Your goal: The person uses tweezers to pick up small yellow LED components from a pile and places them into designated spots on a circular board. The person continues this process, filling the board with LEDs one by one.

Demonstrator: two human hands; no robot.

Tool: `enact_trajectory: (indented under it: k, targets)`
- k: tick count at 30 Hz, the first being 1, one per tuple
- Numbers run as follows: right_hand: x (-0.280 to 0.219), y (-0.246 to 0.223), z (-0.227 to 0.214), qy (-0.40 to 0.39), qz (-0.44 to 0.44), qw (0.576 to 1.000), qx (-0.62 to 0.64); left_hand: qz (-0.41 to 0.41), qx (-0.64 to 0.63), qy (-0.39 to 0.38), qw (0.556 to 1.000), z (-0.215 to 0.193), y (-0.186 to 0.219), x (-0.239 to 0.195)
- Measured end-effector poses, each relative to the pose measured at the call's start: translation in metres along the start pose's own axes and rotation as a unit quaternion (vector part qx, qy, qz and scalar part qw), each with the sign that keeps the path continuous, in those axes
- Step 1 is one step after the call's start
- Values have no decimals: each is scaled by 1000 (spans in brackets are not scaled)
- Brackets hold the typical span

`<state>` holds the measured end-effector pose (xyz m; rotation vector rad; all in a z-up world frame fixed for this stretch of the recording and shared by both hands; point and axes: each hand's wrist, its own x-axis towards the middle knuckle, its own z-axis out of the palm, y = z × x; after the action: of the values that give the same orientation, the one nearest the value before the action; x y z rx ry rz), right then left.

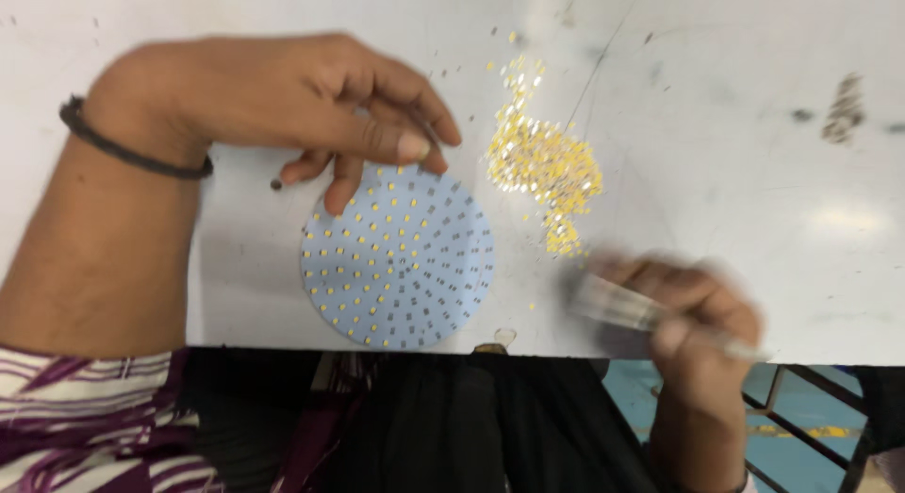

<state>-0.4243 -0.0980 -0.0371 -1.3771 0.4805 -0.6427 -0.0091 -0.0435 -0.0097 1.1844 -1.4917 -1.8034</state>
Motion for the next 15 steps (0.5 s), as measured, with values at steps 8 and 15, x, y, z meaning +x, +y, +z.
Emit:
enact_trajectory:
  k: [8,15]
  targets:
    - [10,-11,22,-315,81,946,9,-27,22,15,999,-6,6,-16]
    - [-10,-2,69,-106,113,972,179,-29,20,116,993,-27,2,-47]
